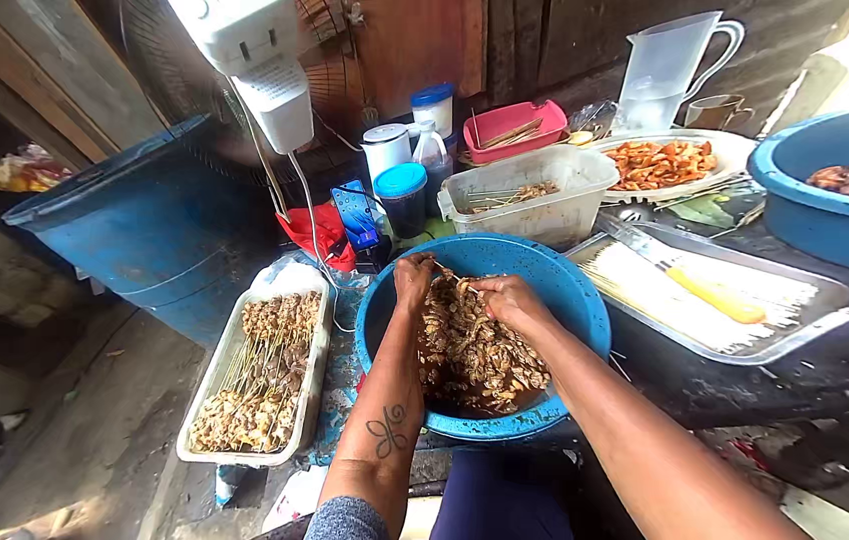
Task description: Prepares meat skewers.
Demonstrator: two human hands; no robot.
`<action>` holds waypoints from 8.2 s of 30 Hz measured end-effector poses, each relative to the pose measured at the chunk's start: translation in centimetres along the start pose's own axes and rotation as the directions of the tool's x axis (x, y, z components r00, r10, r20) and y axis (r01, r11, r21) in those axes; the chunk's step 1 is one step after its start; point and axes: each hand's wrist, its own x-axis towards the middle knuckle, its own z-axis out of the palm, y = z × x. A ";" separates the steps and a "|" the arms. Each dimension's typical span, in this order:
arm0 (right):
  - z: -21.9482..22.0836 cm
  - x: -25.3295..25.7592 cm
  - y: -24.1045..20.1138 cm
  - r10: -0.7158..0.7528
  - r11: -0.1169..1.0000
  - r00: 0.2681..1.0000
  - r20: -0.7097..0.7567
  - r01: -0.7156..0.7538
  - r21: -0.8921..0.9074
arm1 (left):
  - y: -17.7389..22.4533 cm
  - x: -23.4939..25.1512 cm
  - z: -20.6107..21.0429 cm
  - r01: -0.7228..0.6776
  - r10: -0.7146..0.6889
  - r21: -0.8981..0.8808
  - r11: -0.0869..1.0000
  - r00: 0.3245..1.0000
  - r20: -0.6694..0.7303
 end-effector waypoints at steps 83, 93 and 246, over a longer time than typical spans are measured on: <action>-0.4 -0.3 -0.1 0.033 0.988 0.997 -0.073 -0.022 0.153 | -0.1 1.0 0.6 0.150 -0.186 -0.605 0.782 0.982 0.003; -0.5 -0.6 -0.2 -0.009 0.988 0.999 -0.049 0.017 0.154 | 0.0 0.9 1.0 0.159 -0.216 -0.654 0.740 0.976 -0.008; 0.3 -0.3 -1.0 0.157 0.827 0.978 -0.140 -0.053 0.560 | 2.1 -2.1 3.7 0.007 0.021 -0.091 0.996 0.952 0.304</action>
